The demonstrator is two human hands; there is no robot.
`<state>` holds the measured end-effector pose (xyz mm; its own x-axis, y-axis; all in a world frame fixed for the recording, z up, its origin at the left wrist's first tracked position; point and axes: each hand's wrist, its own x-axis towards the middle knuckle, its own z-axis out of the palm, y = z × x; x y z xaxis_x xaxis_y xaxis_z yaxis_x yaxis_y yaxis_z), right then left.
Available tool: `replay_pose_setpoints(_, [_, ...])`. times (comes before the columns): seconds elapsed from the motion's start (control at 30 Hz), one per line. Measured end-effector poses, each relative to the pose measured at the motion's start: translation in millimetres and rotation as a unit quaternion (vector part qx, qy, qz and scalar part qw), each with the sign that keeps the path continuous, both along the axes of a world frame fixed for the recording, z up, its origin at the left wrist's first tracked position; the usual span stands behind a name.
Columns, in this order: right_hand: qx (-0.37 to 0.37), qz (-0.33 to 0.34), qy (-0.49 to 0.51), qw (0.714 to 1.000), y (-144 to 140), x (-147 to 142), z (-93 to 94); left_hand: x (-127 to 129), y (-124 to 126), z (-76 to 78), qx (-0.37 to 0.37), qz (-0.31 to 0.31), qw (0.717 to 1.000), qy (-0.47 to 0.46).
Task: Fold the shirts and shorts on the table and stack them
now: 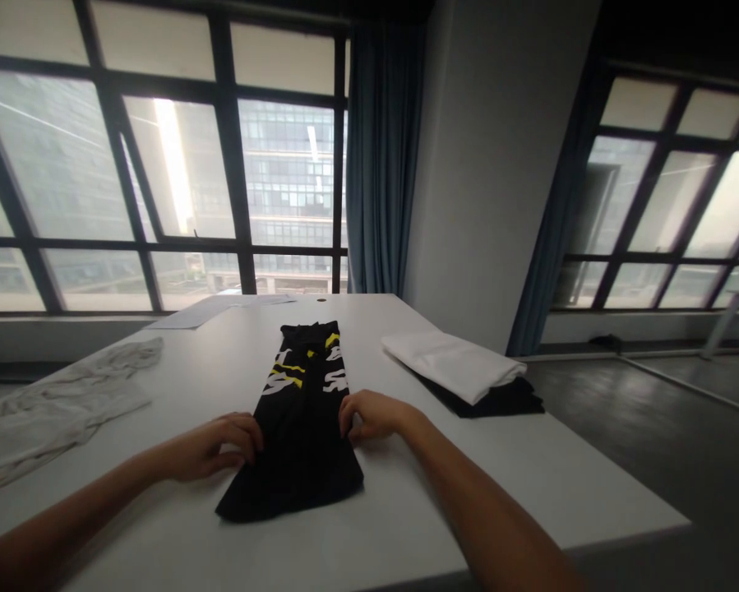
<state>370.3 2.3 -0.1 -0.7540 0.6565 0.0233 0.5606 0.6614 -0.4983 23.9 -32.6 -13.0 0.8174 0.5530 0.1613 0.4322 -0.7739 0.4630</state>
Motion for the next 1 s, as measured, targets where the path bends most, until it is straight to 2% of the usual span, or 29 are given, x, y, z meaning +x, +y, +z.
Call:
replay_pose_setpoints(0.1, [-0.020,0.001,0.025,0.999,-0.6,5.7,1.4,-2.7,1.8,2.8,-0.022,0.042,0.998,-0.029])
replay_pose_setpoints(0.17, [-0.068,0.005,0.050,0.996,2.2,6.8,0.2,-4.6,5.8,4.2,-0.077,0.058,0.993,-0.070])
replay_pose_setpoints(0.23, [-0.125,-0.008,0.105,0.986,9.1,3.4,-4.3,-2.8,13.2,2.4,-0.150,0.068,0.975,-0.148])
replay_pose_setpoints(0.27, [-0.140,-0.036,0.143,0.979,13.9,0.0,-7.6,-0.5,18.3,-0.1,-0.182,0.088,0.959,-0.197])
replay_pose_setpoints(0.33, [-0.130,-0.132,0.209,0.960,24.4,-8.2,-15.2,5.1,30.7,-8.0,-0.217,0.168,0.915,-0.297])
replay_pose_setpoints(0.4, [-0.070,-0.241,0.225,0.942,32.9,-15.8,-22.2,8.3,43.6,-18.2,-0.223,0.271,0.867,-0.355])
replay_pose_setpoints(0.47, [-0.001,-0.314,0.191,0.930,36.9,-20.3,-26.5,6.5,53.4,-27.8,-0.208,0.342,0.844,-0.357])
replay_pose_setpoints(0.53, [0.036,-0.336,0.149,0.929,36.2,-21.7,-27.4,0.9,57.6,-34.5,-0.177,0.358,0.861,-0.314])
replay_pose_setpoints(0.63, [0.036,-0.321,0.106,0.941,30.0,-21.6,-24.5,-6.4,52.9,-37.1,-0.120,0.340,0.909,-0.209])
replay_pose_setpoints(0.7, [0.031,-0.309,0.086,0.947,25.1,-21.7,-21.6,-6.7,45.3,-35.3,-0.083,0.340,0.927,-0.137])
replay_pose_setpoints(0.77, [0.009,-0.302,0.073,0.951,20.9,-21.6,-19.3,-3.6,37.4,-32.5,-0.051,0.336,0.937,-0.077])
replay_pose_setpoints(0.9, [-0.101,-0.276,0.056,0.954,14.8,-19.8,-16.6,4.2,26.8,-27.2,-0.035,0.333,0.942,-0.019])
replay_pose_setpoints(1.0, [-0.093,-0.254,0.060,0.961,12.4,-19.0,-14.9,6.9,23.8,-23.1,-0.040,0.331,0.943,-0.002])
